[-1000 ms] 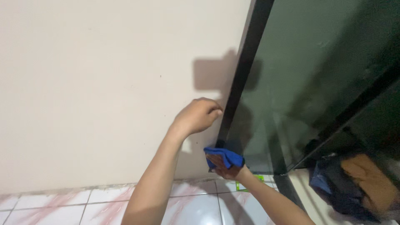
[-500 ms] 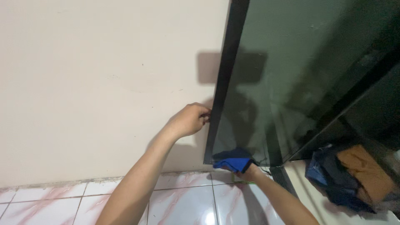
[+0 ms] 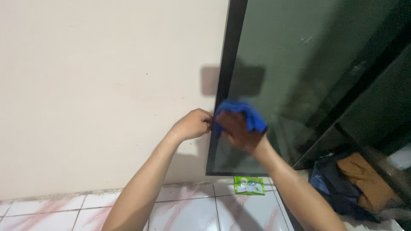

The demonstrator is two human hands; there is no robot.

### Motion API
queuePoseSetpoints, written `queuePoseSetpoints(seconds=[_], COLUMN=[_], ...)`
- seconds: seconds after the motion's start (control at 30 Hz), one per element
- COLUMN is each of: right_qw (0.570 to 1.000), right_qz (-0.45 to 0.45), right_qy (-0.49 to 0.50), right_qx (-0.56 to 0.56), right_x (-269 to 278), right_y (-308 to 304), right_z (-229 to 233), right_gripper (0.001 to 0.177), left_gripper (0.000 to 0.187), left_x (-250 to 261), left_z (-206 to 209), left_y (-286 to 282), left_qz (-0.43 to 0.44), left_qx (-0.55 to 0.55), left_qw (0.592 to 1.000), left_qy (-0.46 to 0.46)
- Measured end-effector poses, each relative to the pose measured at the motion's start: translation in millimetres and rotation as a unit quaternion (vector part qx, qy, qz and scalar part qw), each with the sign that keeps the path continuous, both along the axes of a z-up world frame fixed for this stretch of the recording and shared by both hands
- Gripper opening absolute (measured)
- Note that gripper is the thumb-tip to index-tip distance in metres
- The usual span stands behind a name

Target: The person cleans a glass surface using a blue cloth and a spray bottle. They wipe the glass repeatedly, spray cleaner, and continue wiping different sections of the glass.

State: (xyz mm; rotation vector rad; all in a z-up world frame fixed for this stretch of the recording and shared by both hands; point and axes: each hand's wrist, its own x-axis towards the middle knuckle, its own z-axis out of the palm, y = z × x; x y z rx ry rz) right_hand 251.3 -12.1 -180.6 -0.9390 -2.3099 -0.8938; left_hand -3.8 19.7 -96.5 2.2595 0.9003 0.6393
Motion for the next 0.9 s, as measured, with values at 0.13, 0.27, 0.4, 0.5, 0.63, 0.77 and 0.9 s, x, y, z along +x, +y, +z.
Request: queuePoseSetpoints(seconds=[0.13, 0.27, 0.4, 0.5, 0.63, 0.77, 0.9], right_qw=[0.977, 0.984, 0.941, 0.798, 0.933, 0.931, 0.935], right_qz=[-0.143, -0.173, 0.035, 0.09, 0.041, 0.053, 0.075], right_qy=[0.064, -0.008, 0.093, 0.123, -0.15, -0.151, -0.127], right_qx=[0.147, 0.034, -0.322, -0.583, -0.326, -0.327, -0.323], right_x=[-26, -30, -17, -8, -10, -18, -20], right_y=[-17, -15, -8, -14, -20, -15, -4], right_z=[66, 7, -105, -179, -244, -251, -229], right_gripper=[0.064, 0.058, 0.052, 0.051, 0.056, 0.053, 0.051], left_gripper=[0.02, 0.027, 0.057, 0.055, 0.059, 0.06, 0.057], left_x=[-3, -5, -5, -5, -5, -4, -8], left_z=[-6, -23, -38, -39, -32, -25, -14], left_y=[1, 10, 12, 10, 3, -2, -1], left_qz=[-0.011, -0.062, -0.112, -0.113, -0.102, -0.087, -0.076], left_qx=[-0.036, -0.057, -0.178, -0.205, -0.155, -0.136, -0.108], left_qw=[0.999, 0.995, 0.966, 0.959, 0.972, 0.976, 0.977], left_qy=[-0.016, -0.061, -0.148, -0.161, -0.146, -0.149, -0.168])
